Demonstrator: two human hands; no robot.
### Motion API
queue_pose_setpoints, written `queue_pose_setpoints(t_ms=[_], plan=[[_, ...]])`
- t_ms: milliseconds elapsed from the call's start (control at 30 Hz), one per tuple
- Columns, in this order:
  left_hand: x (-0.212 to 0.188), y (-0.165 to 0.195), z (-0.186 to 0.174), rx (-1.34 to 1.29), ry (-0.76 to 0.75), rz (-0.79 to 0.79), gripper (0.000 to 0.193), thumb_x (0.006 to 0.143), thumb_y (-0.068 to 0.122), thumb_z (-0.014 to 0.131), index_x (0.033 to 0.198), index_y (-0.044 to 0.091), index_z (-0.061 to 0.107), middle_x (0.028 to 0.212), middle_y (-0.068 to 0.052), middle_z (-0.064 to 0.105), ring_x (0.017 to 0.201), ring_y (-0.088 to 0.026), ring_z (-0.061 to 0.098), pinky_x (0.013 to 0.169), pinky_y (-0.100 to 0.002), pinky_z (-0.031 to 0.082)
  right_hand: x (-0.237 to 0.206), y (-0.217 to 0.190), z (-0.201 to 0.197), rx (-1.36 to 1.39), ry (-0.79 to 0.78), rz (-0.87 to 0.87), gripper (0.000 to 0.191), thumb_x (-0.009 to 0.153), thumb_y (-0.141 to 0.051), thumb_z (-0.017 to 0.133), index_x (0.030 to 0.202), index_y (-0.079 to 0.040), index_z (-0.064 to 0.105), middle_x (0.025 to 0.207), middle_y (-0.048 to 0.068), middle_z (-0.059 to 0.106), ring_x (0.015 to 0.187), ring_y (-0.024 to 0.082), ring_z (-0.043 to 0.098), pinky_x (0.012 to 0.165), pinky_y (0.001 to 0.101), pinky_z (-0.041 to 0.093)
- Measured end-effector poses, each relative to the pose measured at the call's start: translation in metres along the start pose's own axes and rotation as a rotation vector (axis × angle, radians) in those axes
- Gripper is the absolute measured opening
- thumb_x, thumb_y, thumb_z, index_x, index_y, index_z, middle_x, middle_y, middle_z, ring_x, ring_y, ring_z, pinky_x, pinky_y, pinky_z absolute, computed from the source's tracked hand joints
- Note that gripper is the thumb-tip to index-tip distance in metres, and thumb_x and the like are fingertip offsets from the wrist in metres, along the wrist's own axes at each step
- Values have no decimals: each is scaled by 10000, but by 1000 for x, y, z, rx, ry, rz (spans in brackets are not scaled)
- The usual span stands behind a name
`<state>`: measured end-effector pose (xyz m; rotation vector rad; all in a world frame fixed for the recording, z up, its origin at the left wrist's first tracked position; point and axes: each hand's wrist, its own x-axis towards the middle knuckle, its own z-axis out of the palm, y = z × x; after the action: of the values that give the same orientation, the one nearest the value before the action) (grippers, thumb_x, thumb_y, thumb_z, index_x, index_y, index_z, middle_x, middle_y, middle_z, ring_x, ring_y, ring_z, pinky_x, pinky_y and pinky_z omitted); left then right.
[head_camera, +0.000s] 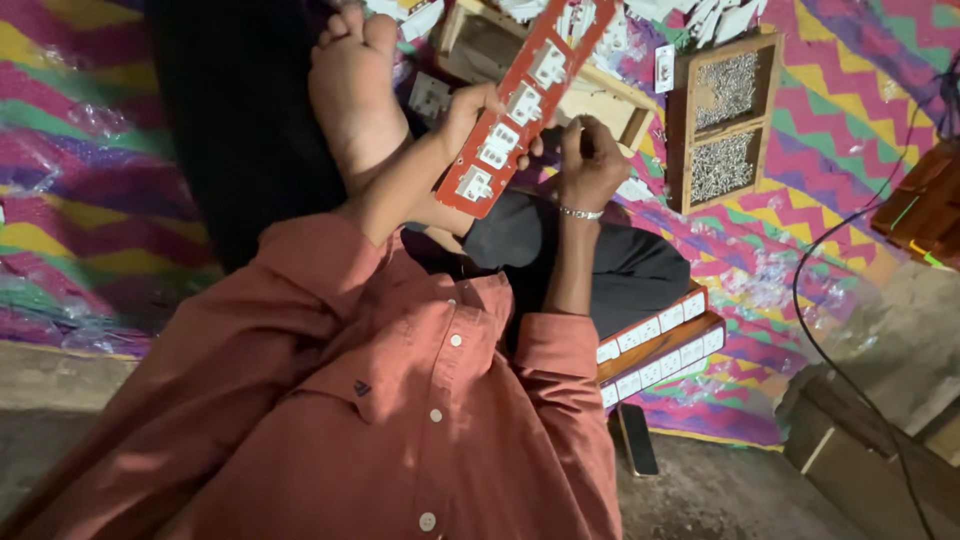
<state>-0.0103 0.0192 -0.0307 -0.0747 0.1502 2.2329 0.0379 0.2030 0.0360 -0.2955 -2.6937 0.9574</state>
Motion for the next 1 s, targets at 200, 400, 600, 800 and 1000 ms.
queue_pose_setpoints(t_ms=[200, 400, 600, 800, 1000], plan=[[6, -3, -3, 41, -9, -138, 622, 859, 299, 472, 1384, -30, 537, 1235, -243, 668, 948, -416, 691, 818, -523, 587, 25, -16, -25, -156, -74, -375, 115, 917, -53, 757, 1023, -12, 740, 817, 142, 687, 726, 286, 679, 656, 382, 530], [5, -4, -4, 19, 41, -152, 600, 873, 297, 478, 1367, -38, 545, 1189, -248, 665, 937, -426, 686, 786, -537, 583, 32, -21, -23, -188, -116, -491, 117, 921, -27, 781, 1012, -13, 709, 814, 121, 687, 750, 288, 681, 672, 406, 528], [4, -5, -3, -10, 61, -189, 599, 861, 307, 480, 1359, -19, 546, 1192, -236, 668, 921, -411, 683, 772, -525, 580, 31, -15, -21, -196, -82, -524, 135, 922, -24, 785, 1029, -5, 705, 870, 129, 712, 794, 288, 699, 696, 399, 550], [3, -6, -7, -6, 81, -192, 587, 849, 308, 487, 1322, -30, 566, 1154, -232, 673, 911, -403, 681, 766, -508, 564, 26, -21, -21, -198, -81, -502, 160, 891, -17, 798, 1033, -1, 726, 905, 138, 722, 802, 299, 701, 705, 405, 561], [4, -7, -7, -37, 96, -204, 535, 867, 295, 492, 1282, -33, 574, 1104, -232, 665, 914, -415, 673, 782, -525, 568, 18, -23, -15, -86, -1, -451, 145, 889, -13, 779, 1020, 8, 722, 1016, 175, 730, 870, 297, 732, 754, 365, 591]])
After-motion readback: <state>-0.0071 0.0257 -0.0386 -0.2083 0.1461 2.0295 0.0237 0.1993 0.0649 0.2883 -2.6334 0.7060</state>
